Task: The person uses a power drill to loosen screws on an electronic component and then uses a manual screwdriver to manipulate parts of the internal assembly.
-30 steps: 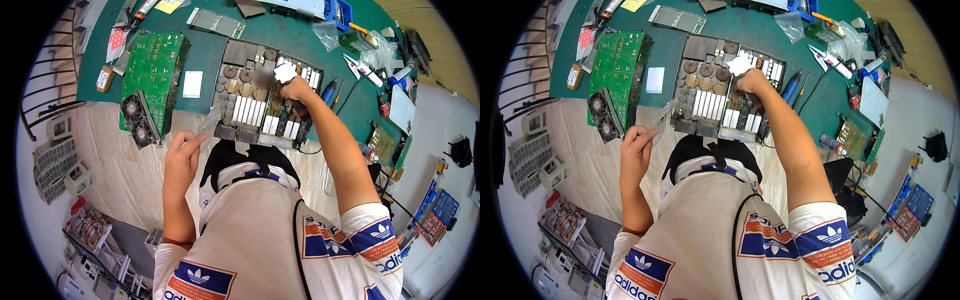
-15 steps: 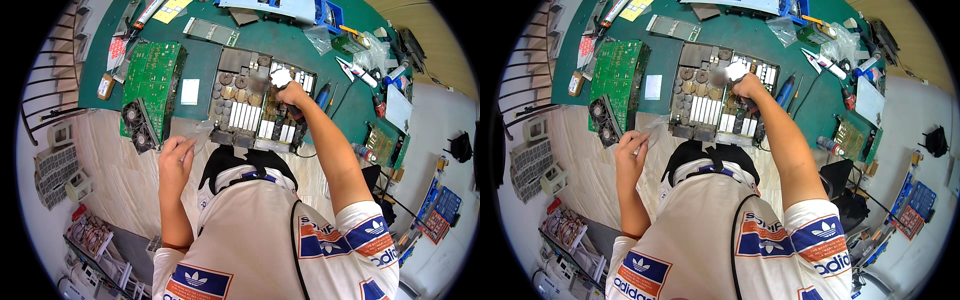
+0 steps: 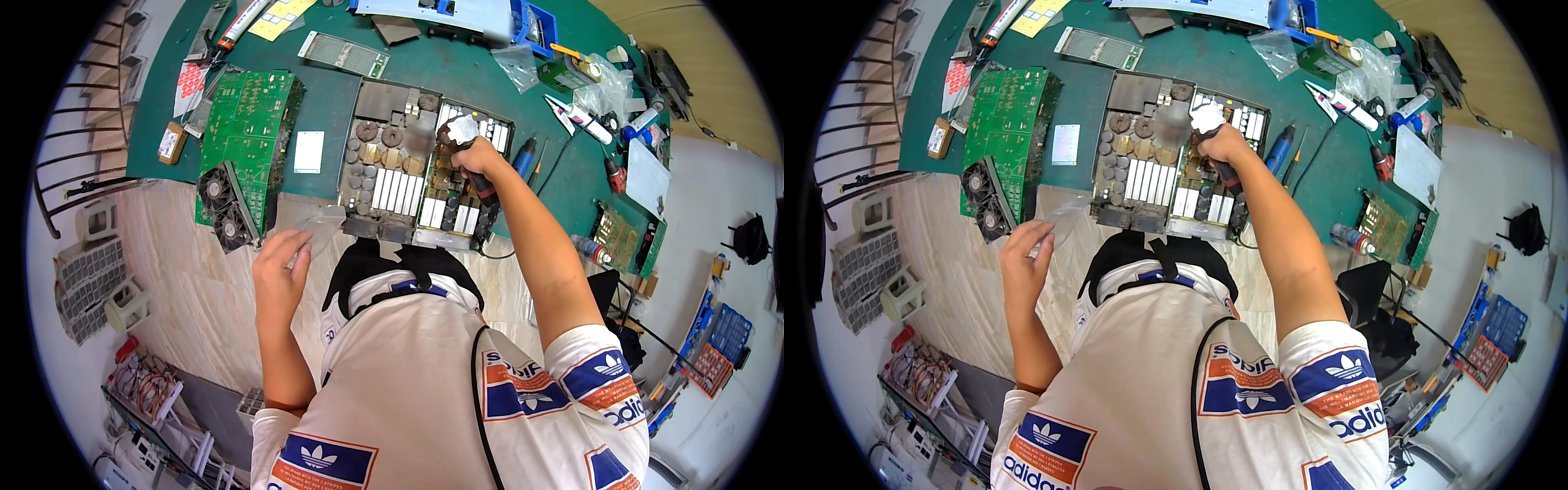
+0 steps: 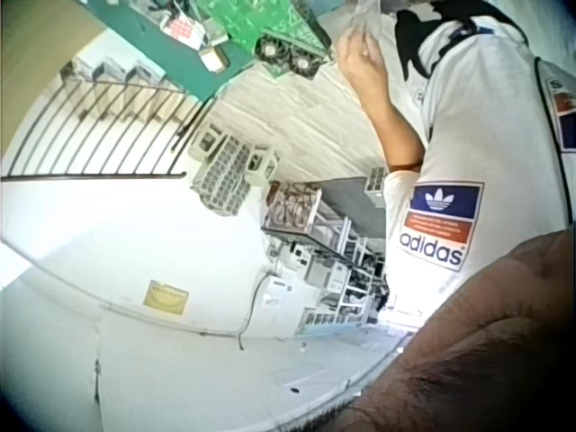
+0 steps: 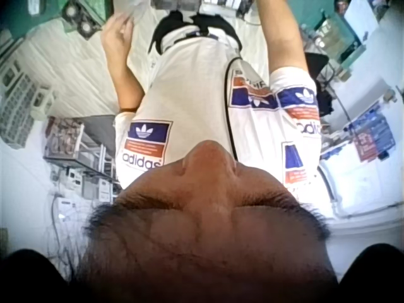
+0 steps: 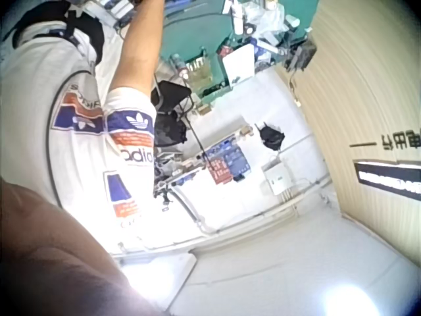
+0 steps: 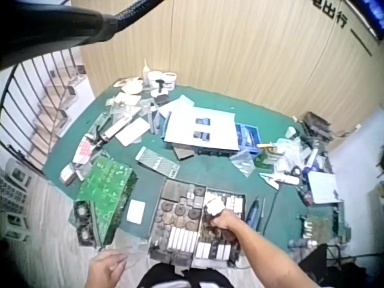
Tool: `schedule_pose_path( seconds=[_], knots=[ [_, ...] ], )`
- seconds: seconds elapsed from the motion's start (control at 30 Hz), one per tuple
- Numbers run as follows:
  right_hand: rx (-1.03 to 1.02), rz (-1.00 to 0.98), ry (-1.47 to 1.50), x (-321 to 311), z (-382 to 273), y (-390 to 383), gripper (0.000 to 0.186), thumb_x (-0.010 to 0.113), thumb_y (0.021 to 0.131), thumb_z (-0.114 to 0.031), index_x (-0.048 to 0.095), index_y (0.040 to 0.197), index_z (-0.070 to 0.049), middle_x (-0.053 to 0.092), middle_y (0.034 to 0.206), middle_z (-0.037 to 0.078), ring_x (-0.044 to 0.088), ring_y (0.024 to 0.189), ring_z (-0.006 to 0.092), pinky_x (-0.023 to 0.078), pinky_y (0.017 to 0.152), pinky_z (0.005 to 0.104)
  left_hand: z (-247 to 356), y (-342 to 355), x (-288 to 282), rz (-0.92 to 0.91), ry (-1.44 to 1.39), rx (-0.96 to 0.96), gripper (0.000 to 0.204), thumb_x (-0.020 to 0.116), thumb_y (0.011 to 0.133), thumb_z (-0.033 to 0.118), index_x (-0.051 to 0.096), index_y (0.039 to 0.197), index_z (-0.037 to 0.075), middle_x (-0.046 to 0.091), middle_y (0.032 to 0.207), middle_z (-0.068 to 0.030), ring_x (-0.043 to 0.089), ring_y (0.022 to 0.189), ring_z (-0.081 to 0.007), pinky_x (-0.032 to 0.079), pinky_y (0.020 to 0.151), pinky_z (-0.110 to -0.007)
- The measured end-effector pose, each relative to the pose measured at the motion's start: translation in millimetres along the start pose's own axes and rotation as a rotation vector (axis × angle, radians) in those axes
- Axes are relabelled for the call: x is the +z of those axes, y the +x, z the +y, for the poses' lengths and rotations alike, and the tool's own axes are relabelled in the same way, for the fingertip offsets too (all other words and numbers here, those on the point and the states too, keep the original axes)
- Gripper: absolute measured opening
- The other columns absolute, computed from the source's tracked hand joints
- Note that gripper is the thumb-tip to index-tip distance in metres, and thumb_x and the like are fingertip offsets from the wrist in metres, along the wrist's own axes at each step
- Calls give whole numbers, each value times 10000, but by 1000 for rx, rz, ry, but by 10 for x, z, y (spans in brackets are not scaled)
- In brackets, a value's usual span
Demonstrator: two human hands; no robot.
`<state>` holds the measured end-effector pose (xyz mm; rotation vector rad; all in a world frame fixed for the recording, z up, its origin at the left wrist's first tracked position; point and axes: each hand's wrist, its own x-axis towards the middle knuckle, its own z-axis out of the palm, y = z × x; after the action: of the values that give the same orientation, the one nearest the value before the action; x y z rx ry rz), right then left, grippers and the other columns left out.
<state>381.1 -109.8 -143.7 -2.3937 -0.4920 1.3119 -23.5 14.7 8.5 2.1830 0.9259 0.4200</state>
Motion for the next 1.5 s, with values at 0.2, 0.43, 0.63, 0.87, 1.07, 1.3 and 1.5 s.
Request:
schedule_pose_path(
  seconds=[0.2, 0.43, 0.63, 0.87, 1.07, 1.3, 1.5],
  knots=[
    [6, -30, 46, 0, 203, 152, 304, 800, 699, -159, 720, 916, 37, 741, 764, 132, 720, 606, 220, 591, 625, 366, 15, 9, -16, -19, -2, 23, 197, 723, 843, -35, 754, 1035, -8, 724, 1033, -174, 699, 956, -349, 550, 857, -391],
    [2, 34, 130, 26, 231, 13, 258, 791, 692, -111, 697, 887, 30, 717, 767, 111, 689, 591, 212, 569, 590, 368, 8, -7, -7, -19, -5, 14, 171, 730, 848, -31, 748, 1018, -28, 728, 1025, -168, 705, 923, -321, 554, 832, -371],
    [-6, 38, 167, -18, 225, -84, 243, 794, 697, -129, 704, 853, 34, 715, 724, 108, 680, 571, 201, 566, 587, 368, 19, 36, 17, -24, -7, 31, 168, 740, 854, -17, 743, 1020, -38, 729, 1025, -167, 714, 884, -293, 562, 790, -346],
    [-126, 26, 278, -239, 136, -638, 297, 747, 736, -59, 668, 1009, 25, 689, 753, 85, 660, 585, 175, 539, 561, 352, -80, 157, 201, -47, -91, 22, 210, 781, 837, 39, 747, 1039, -8, 730, 1018, -179, 701, 912, -352, 566, 787, -393],
    [-319, -190, 508, -563, -14, -1843, 409, 703, 769, 6, 602, 1165, -7, 661, 867, 69, 634, 656, 158, 508, 557, 322, 8, 415, 455, -89, -87, 173, 326, 819, 807, 117, 720, 1091, -9, 703, 1043, -182, 664, 965, -390, 532, 865, -444],
    [-360, -220, 388, -574, -25, -2690, 352, 770, 768, -61, 686, 1108, -29, 704, 964, 39, 669, 825, 149, 555, 725, 322, 319, 695, 682, -165, -121, 340, 381, 845, 804, 176, 711, 1110, -5, 693, 1037, -164, 663, 978, -363, 542, 856, -423],
    [-338, -232, 441, -555, 74, -2743, 333, 785, 765, -98, 694, 1079, -35, 689, 936, 36, 643, 827, 146, 540, 740, 320, 611, 748, 829, -252, -130, 493, 326, 828, 818, 164, 704, 1083, 20, 678, 1017, -135, 649, 938, -345, 541, 827, -426]
  ],
)
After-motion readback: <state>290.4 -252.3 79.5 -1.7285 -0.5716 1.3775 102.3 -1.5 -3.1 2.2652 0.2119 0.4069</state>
